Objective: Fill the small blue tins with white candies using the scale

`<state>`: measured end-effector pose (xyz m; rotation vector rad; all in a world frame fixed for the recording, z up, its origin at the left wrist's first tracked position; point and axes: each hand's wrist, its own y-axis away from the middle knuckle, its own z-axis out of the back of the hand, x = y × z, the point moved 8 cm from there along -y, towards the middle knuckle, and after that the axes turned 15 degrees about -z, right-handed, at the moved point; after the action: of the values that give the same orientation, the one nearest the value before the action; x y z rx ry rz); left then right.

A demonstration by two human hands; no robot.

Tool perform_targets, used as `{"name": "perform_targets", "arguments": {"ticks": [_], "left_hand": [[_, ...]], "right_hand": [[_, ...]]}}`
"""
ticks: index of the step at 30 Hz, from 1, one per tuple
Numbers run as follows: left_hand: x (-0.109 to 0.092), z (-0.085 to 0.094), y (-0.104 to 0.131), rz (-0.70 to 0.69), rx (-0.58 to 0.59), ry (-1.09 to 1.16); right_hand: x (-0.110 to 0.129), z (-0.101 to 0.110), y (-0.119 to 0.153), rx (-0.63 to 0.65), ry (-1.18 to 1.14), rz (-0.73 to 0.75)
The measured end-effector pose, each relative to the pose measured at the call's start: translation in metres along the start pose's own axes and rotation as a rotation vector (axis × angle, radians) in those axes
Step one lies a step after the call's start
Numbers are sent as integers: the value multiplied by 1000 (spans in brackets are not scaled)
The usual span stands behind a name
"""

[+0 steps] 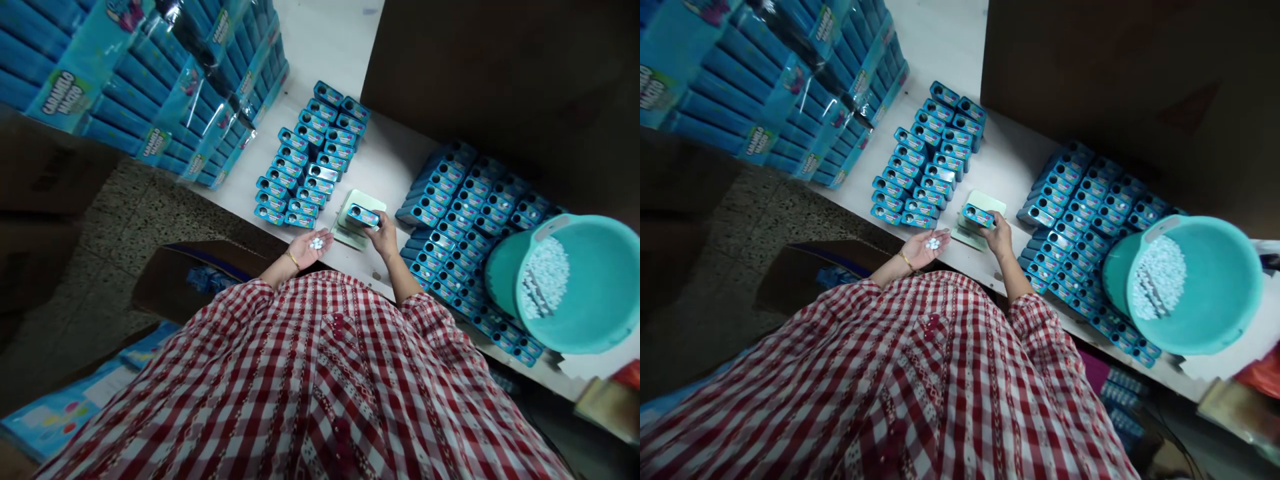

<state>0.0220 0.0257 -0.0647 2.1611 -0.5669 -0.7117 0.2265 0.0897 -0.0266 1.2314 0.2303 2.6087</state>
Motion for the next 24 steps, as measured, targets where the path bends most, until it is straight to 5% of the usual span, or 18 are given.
{"name": "perform_targets", "arguments": {"ticks": [5,9,17,24], "left_hand": [[2,-26,-19,-22,13,65],[7,-45,-28,-34,-2,111],[16,-73,-22,86,55,39],[13,-79,-35,9,78,99]], "right_hand": [[91,8,43,-53,562,406],[133,-11,72,50,853,652],[143,-37,78,182,1013,728],[143,-7,63,128,974,611]]}}
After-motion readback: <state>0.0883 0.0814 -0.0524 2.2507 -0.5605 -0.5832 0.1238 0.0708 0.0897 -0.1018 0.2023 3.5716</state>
